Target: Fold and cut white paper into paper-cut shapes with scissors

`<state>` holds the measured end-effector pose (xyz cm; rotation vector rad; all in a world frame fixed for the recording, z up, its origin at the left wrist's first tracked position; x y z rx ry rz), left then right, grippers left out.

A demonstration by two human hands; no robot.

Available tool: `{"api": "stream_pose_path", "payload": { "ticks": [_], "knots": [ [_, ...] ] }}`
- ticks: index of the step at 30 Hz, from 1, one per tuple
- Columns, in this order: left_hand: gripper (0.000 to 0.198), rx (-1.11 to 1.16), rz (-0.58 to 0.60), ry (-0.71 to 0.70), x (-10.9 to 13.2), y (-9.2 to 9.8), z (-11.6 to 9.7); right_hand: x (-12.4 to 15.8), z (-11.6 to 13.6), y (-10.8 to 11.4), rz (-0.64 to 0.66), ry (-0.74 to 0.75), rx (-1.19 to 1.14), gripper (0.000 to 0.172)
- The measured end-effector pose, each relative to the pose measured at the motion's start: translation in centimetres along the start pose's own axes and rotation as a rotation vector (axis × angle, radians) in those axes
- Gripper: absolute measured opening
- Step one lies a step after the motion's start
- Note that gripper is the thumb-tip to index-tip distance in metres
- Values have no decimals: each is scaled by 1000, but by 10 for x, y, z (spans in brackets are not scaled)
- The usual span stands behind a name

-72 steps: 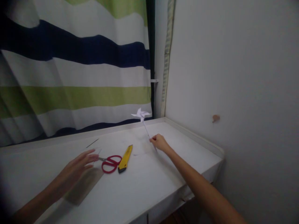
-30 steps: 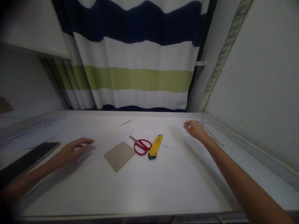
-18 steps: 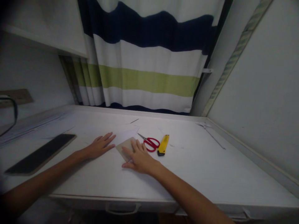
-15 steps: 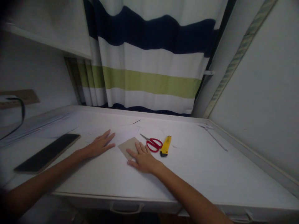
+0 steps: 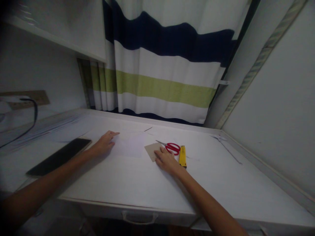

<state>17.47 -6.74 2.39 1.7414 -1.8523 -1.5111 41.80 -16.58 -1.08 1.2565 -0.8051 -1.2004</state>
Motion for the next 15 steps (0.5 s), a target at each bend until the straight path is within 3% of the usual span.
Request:
{"api": "stream_pose_path", "payload": {
  "ticks": [5, 8, 11, 15],
  "knots": [
    [62, 32, -121, 143, -18, 40, 9, -10, -9, 30, -249, -51, -276, 34],
    [60, 314, -280, 294, -22, 61, 3, -19, -10, 39, -352, -114, -494, 33],
    [36, 818, -264, 365, -23, 39, -26, -32, 2, 40, -345, -138, -732, 36],
    [24, 947, -241, 371, -21, -9, -64, -48, 27, 42, -247, -23, -980, 43]
  ]
}}
Point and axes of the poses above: each hand's wrist, its own x-axis away from the middle knuckle, its own y-axis out of the back of the hand, z = x × y, the point moved 9 cm from there along -x, towards the middle knuckle, and after that the axes turned 7 degrees about -z, right-handed, at the moved point
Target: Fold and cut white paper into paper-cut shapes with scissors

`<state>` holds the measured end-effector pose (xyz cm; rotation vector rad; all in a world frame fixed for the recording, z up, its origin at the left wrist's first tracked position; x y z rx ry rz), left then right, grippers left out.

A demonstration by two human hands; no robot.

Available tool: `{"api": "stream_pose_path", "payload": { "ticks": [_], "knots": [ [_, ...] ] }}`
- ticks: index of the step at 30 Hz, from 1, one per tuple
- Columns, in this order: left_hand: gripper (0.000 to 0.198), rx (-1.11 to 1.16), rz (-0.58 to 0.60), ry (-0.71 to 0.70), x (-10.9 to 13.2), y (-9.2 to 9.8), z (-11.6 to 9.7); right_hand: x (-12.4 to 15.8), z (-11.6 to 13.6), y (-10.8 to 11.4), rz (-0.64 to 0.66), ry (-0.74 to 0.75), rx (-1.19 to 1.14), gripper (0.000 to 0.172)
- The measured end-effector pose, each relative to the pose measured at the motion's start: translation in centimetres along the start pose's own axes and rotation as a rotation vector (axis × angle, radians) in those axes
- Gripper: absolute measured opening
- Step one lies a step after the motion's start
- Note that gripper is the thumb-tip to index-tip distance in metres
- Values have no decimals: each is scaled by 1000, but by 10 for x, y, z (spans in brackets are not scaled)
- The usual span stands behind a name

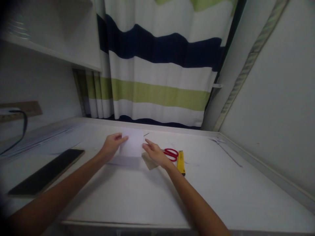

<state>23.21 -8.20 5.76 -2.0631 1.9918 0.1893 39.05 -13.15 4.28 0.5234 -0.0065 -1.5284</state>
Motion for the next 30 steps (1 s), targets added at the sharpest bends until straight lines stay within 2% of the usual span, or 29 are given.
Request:
{"api": "stream_pose_path", "payload": {
  "ticks": [2, 4, 7, 9, 11, 15, 17, 21, 30],
  "knots": [
    [24, 55, 28, 28, 6, -24, 15, -6, 4, 1, 5, 43, -45, 40],
    [23, 98, 45, 49, 10, -41, 27, -11, 3, 13, -92, 87, 28, 34],
    [23, 140, 39, 70, 13, -54, 41, -10, 1, 31, -257, 162, 227, 31],
    [23, 158, 50, 89, 14, -59, 48, -5, 0, 34, -297, 193, 316, 37],
    [24, 168, 78, 114, 17, -63, 54, 1, 1, 29, -262, 253, 377, 45],
    [28, 210, 133, 175, 24, -66, 60, 18, 10, 4, -47, 482, 477, 59],
    [28, 246, 138, 213, 26, -65, 60, 23, 11, -2, 16, 550, 515, 62],
    [25, 294, 140, 239, 27, -63, 55, 25, 11, -6, 88, 594, 580, 65],
    [18, 318, 134, 228, 30, -63, 55, 28, 11, -13, 120, 632, 697, 66]
  ]
}}
Point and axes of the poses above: each hand's wrist, its own x-axis away from the middle knuckle, its own y-axis out of the back of the hand, z = x × y, the point moved 9 cm from there along -x, towards the middle knuckle, and after that the axes turned 7 degrees about -z, right-handed, at the moved point
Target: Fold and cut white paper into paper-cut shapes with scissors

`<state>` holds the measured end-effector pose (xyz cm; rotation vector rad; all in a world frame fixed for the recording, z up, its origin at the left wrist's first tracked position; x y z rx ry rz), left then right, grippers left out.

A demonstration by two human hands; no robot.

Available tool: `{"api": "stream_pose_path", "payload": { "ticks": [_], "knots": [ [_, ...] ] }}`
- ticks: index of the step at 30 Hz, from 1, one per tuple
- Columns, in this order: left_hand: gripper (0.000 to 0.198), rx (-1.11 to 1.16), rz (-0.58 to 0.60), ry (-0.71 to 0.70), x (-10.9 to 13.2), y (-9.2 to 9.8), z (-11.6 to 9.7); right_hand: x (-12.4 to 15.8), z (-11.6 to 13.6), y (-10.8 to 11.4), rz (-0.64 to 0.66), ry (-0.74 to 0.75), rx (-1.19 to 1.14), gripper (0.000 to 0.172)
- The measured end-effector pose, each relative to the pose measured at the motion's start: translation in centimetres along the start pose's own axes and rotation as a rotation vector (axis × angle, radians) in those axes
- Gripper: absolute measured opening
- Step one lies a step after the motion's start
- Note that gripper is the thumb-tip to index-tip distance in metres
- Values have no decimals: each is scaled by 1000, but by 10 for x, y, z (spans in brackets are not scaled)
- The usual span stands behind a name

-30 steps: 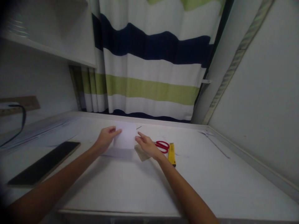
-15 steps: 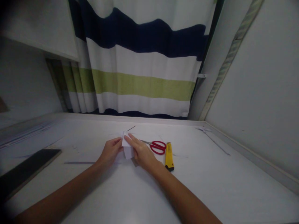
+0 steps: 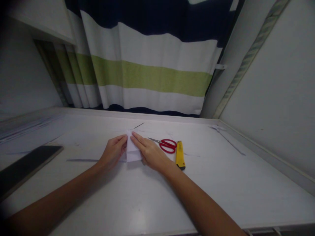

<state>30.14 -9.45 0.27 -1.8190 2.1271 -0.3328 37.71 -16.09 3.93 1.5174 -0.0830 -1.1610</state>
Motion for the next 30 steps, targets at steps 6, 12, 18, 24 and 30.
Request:
{"api": "stream_pose_path", "payload": {
  "ticks": [6, 12, 18, 24, 30],
  "knots": [
    [21, -110, 5, -90, -2, 3, -2, -1, 8, -1, 66, 28, 20, 61],
    [23, -177, -18, -100, 1, 3, -7, 1, 11, 3, 80, -13, -120, 58],
    [24, -323, 185, -141, 17, -21, -15, 1, -24, 37, -360, -440, -533, 34],
    [23, -468, 339, -229, 38, -43, -19, 11, -37, 17, -347, -765, -857, 25],
    [23, -518, 357, -263, 43, -45, -21, 15, -38, 4, -336, -800, -1059, 20]
  ]
}}
Point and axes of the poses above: each hand's wrist, its own x-axis away from the middle knuckle, its own y-axis out of the back of the hand, z = x × y, the point moved 9 cm from there along -x, towards the middle knuckle, and after that the axes turned 7 degrees about -z, right-handed, at the moved point
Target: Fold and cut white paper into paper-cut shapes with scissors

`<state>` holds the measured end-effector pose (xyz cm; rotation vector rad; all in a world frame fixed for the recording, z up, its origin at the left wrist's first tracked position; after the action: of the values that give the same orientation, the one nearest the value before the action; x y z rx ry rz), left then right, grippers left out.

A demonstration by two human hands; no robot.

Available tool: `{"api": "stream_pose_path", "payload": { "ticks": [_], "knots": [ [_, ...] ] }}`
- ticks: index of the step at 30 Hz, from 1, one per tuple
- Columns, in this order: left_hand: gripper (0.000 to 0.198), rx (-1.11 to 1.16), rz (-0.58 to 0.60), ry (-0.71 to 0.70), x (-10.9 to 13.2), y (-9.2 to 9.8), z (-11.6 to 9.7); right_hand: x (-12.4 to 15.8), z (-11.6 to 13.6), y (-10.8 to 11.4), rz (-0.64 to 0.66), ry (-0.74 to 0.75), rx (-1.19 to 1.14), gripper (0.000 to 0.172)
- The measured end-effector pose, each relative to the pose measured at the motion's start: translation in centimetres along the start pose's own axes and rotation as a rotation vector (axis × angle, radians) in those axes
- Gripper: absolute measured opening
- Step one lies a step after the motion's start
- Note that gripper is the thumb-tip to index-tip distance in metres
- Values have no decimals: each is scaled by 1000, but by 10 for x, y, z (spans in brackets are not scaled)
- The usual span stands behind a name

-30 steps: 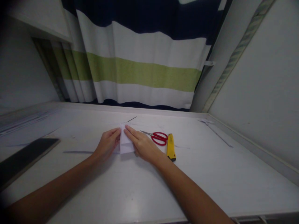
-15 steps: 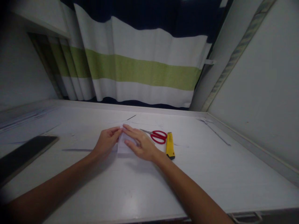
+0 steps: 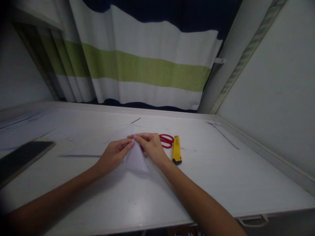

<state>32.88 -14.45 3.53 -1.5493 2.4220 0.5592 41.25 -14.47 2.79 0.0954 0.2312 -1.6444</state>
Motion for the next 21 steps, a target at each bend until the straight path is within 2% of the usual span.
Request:
{"api": "stream_pose_path", "payload": {
  "ticks": [9, 15, 21],
  "knots": [
    [22, -75, -14, -81, 0, 1, -5, 1, -2, 1, -2, -49, -9, 22],
    [23, -41, 12, -42, 2, -2, -3, 1, -3, 3, -35, -49, -17, 21],
    [24, -114, 12, -3, 2, -3, -3, 2, -2, 5, -80, -40, 42, 22]
  ]
}}
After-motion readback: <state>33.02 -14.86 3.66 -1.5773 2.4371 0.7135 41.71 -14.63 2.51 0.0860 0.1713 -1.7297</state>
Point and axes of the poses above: each hand's wrist, its own x-axis away from the middle knuckle, its own y-axis out of the back of the hand, z = x × y, the point moved 9 cm from there along -x, towards the middle knuckle, and after that the axes turned 7 degrees about -z, right-handed, at the moved point
